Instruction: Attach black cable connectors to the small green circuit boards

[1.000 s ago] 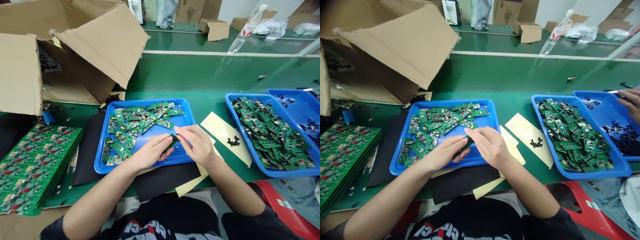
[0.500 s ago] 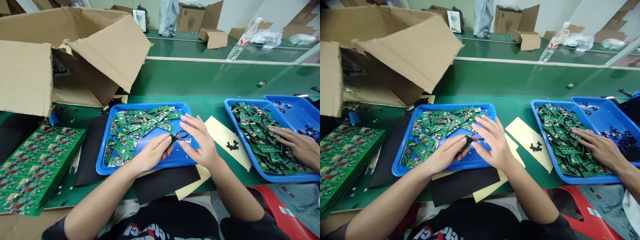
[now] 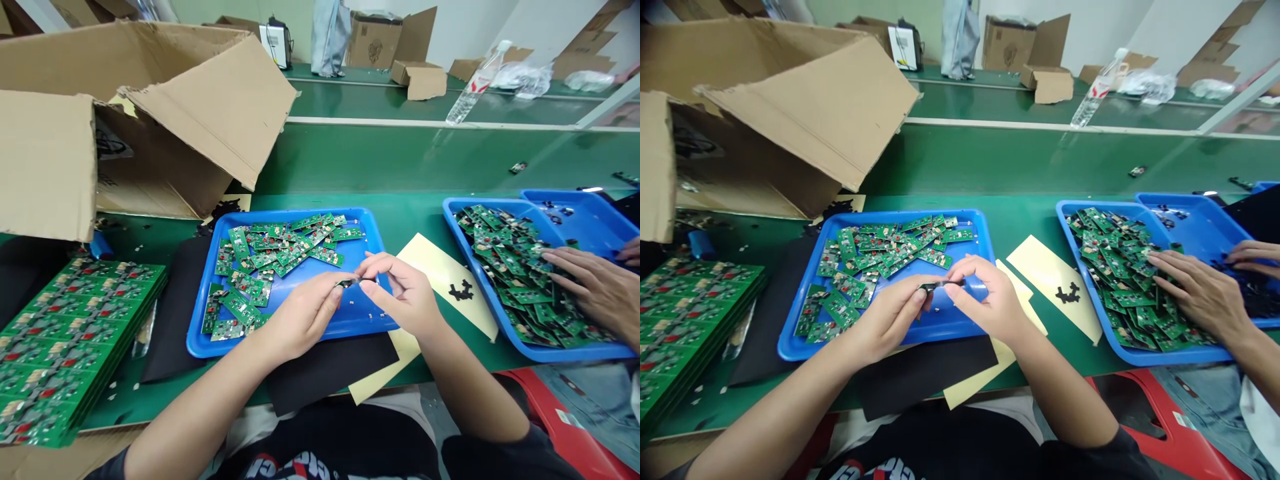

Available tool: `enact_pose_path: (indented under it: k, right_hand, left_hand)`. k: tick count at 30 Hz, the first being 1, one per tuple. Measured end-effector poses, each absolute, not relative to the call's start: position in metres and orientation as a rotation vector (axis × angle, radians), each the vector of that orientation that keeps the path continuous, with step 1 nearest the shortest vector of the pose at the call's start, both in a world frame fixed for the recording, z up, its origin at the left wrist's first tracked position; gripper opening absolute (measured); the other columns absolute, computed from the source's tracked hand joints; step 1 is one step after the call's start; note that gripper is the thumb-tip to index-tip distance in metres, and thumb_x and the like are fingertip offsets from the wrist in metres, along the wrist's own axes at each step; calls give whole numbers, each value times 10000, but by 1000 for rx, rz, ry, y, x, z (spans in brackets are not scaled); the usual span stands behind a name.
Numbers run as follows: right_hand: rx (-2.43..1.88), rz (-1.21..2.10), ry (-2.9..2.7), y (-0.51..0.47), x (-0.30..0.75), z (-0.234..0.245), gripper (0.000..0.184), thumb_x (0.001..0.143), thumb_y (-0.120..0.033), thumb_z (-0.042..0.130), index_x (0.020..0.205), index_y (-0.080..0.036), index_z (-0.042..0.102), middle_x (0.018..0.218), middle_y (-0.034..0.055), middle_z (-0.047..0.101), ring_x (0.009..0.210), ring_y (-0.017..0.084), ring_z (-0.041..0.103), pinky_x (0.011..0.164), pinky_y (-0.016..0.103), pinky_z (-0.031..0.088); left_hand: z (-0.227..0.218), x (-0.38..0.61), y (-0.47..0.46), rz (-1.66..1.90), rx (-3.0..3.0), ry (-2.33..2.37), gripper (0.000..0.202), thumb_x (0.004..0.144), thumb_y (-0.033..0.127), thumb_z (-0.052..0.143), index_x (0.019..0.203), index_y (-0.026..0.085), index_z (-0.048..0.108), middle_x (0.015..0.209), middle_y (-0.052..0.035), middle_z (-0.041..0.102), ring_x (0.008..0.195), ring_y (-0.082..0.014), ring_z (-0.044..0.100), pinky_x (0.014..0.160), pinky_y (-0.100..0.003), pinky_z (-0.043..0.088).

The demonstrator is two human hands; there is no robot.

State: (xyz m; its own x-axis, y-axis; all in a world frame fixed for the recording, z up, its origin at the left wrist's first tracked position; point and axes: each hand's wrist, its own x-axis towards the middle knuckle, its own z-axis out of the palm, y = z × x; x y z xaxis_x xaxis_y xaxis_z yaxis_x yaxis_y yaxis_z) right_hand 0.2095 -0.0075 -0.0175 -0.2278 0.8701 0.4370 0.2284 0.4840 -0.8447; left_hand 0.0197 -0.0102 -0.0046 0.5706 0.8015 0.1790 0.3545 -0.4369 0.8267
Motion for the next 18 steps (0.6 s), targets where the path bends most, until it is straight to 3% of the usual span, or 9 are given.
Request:
enact_pose_path:
  k: [4, 7, 10, 18]
  right_hand:
    - [-950, 713, -1734, -10, 209, -16, 31, 800, -176, 587, 788, -204, 582, 753, 15, 621, 766, 164, 605, 852, 384, 498]
    - [-965, 681, -1741, -15, 208, -14, 29, 797, -180, 593, 786, -205, 600, 658, -8, 619, 607, 133, 585, 637, 286, 528]
    - [-947, 638, -1743, -20, 208, -11, 39, 799, -186, 595, 823, -203, 620, 625, -12, 632, 503, 109, 546, 450, 222, 457]
    - [-891, 442, -1847, -20, 205, -7, 147, 813, -116, 562, 912, -181, 649, 732, 44, 673, 650, 154, 621, 592, 295, 513]
  left_hand:
    - [-10, 19, -8, 798, 2305, 922, 342, 947, 234, 299, 1228, 134, 466, 941, -96, 630, 816, -173, 589, 722, -298, 494]
    - [-11, 18, -7, 841, 2453, 968, 357, 944, 213, 300, 1255, 99, 434, 895, -100, 632, 768, -168, 584, 703, -294, 501]
    - [-10, 17, -7, 926, 2557, 929, 336, 945, 203, 291, 1234, 132, 448, 840, -73, 626, 727, -155, 571, 670, -278, 499]
    - [-11, 17, -6, 895, 2683, 973, 318, 935, 186, 328, 1220, 135, 459, 778, -57, 587, 679, -151, 550, 609, -258, 481]
